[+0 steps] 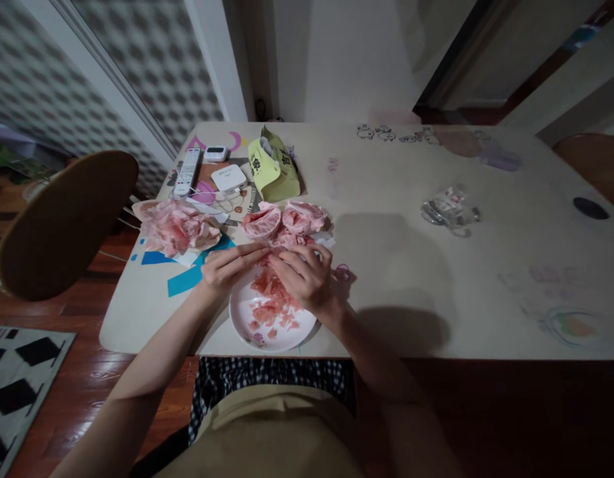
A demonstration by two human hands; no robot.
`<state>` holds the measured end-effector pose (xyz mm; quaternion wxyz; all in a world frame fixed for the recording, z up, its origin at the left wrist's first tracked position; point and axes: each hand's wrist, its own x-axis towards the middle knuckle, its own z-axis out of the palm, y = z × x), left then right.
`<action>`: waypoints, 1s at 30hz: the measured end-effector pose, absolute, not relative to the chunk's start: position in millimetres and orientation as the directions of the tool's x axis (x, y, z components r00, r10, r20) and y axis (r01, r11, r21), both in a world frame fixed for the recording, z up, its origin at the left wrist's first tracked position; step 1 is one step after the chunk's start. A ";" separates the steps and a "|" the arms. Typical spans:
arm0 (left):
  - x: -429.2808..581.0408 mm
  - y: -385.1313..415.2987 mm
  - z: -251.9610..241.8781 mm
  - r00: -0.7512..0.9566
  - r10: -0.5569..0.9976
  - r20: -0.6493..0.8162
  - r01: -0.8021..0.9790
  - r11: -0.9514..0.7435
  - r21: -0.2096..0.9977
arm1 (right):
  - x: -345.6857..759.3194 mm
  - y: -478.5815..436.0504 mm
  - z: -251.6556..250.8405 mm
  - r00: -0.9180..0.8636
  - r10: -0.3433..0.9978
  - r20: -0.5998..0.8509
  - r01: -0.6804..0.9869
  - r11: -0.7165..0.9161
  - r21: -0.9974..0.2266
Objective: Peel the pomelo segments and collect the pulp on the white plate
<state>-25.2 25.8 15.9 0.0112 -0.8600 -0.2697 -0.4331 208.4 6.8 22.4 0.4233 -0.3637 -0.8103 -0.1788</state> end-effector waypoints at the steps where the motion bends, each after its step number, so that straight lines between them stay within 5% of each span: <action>1: -24.8 25.8 15.9 0.475 0.455 0.753 0.476 -0.853 0.214 | 208.1 6.8 21.9 -0.380 0.442 0.813 0.744 0.668 -0.015; 11: -17.0 24.6 18.4 0.456 0.461 0.761 0.445 -0.859 0.254 | 211.3 3.4 14.7 -0.387 0.484 0.785 0.755 0.655 -0.032; 19: -7.8 20.8 19.5 0.437 0.407 0.802 0.354 -0.898 0.263 | 212.2 -1.9 19.3 -0.438 0.300 0.848 0.732 0.666 0.142; 30: -1.6 17.7 26.2 0.373 0.356 0.857 0.192 -0.933 0.304 | 221.5 -7.0 15.4 -0.456 0.394 0.798 0.709 0.702 0.059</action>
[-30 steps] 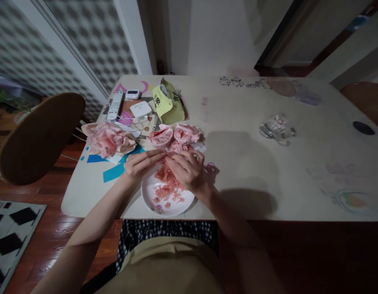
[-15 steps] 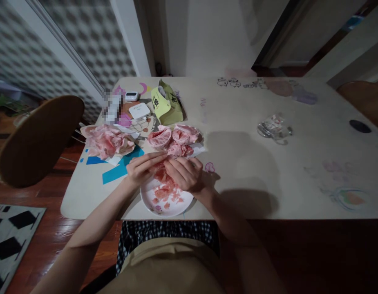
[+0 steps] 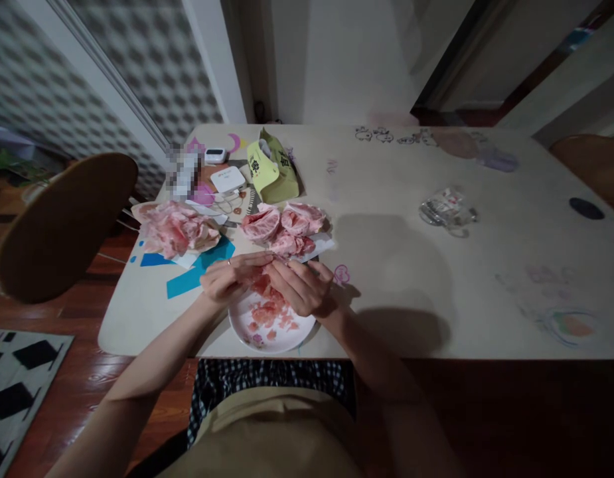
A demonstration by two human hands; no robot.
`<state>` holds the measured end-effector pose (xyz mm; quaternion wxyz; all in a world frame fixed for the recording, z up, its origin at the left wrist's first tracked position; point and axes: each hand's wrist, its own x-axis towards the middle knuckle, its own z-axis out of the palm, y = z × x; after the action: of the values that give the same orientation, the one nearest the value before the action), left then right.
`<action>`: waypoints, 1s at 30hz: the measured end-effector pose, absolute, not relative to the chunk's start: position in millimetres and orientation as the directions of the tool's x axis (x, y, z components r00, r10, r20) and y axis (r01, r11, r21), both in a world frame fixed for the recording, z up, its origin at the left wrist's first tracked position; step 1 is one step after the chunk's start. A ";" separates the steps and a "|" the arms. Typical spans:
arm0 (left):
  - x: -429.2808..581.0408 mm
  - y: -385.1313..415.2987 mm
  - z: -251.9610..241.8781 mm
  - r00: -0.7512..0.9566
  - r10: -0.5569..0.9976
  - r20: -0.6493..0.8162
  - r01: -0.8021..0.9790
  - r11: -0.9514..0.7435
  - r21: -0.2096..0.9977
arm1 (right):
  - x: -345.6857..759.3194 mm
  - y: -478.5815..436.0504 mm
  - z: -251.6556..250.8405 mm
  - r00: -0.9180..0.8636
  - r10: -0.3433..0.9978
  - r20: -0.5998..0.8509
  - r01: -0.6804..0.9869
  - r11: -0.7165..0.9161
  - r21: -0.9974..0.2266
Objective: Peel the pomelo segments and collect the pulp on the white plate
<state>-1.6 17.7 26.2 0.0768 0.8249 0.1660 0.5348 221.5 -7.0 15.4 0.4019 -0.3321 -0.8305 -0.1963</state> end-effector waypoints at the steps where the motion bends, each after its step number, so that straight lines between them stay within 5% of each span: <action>1: -0.7 17.1 26.9 0.369 0.356 0.859 0.180 -0.934 0.309 | 221.6 -8.3 17.9 -0.459 0.382 0.802 0.707 0.703 0.070; 11: 2.1 15.9 22.6 0.392 0.324 0.861 0.192 -0.944 0.269 | 217.4 -4.4 24.8 -0.479 0.267 0.836 0.710 0.678 0.190; 22: -12.5 18.9 19.2 0.516 0.323 0.793 0.215 -0.945 0.245 | 213.3 -5.1 5.9 -0.370 0.454 0.811 0.732 0.680 -0.047; 26: -3.0 19.5 13.7 0.394 0.424 0.815 0.115 -0.903 0.414 | 211.5 -6.2 14.8 -0.348 0.402 0.847 0.722 0.691 -0.032; 30: 9.7 17.7 13.9 0.130 0.682 0.719 0.062 -0.730 0.681 | 213.8 -5.9 23.1 -0.356 0.363 0.861 0.697 0.716 -0.014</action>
<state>9.7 17.7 13.9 0.2563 0.7067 0.2635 0.6046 213.8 -5.9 23.1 0.4615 -0.3302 -0.8033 -0.1810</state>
